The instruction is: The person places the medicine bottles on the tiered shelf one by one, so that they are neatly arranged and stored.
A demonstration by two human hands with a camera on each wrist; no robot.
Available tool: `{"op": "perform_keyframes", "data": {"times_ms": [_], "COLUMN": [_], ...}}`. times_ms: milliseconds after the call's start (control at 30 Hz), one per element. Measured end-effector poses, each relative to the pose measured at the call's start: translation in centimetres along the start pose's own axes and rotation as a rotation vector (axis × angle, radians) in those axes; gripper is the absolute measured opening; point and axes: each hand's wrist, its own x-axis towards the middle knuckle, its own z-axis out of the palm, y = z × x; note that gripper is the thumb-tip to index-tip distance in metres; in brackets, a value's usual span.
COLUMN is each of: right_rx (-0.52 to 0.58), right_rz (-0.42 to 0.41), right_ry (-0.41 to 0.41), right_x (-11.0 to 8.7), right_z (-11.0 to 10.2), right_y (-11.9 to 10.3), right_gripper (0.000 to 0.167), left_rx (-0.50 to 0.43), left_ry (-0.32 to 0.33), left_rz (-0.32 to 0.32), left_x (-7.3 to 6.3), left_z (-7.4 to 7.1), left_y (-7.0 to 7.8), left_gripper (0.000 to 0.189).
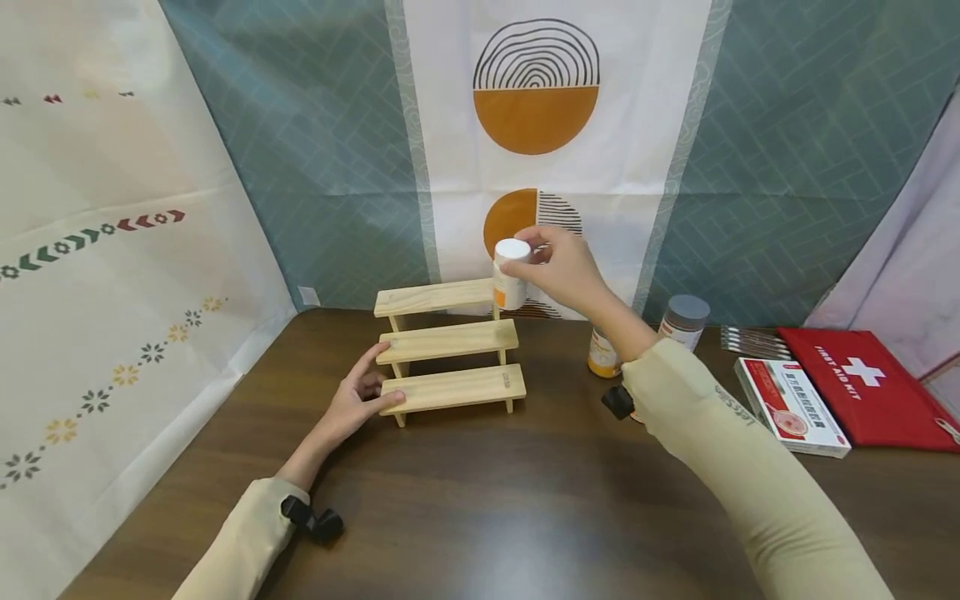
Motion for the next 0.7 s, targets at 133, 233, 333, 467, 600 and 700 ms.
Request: {"op": "perform_keyframes", "data": {"times_ms": [133, 233, 333, 467, 600, 700], "right_rx": [0.054, 0.069, 0.073, 0.045, 0.023, 0.029], "right_rz": [-0.021, -0.029, -0.025, -0.028, -0.048, -0.05], "right_ry": [0.0, 0.009, 0.011, -0.007, -0.017, -0.008], "right_x": [1.2, 2.2, 3.2, 4.3, 4.9, 5.2], "right_z": [2.1, 3.5, 4.7, 6.3, 7.3, 7.5], "right_y": [-0.8, -1.6, -2.2, -2.9, -3.6, -3.8], "right_gripper": [0.045, 0.045, 0.048, 0.05, 0.049, 0.047], "left_rx": [-0.006, -0.003, 0.007, 0.006, 0.019, 0.031], "left_ry": [0.004, 0.007, 0.016, 0.039, 0.047, 0.041], "left_rz": [-0.005, -0.003, -0.008, -0.014, -0.041, -0.045], "left_x": [-0.2, -0.1, -0.1, -0.6, -0.7, 0.0], "left_z": [0.2, 0.3, 0.4, 0.6, 0.9, 1.1], "left_y": [-0.1, 0.1, 0.2, 0.1, 0.1, 0.4], "left_gripper": [0.08, 0.081, 0.081, 0.08, 0.081, 0.081]}}
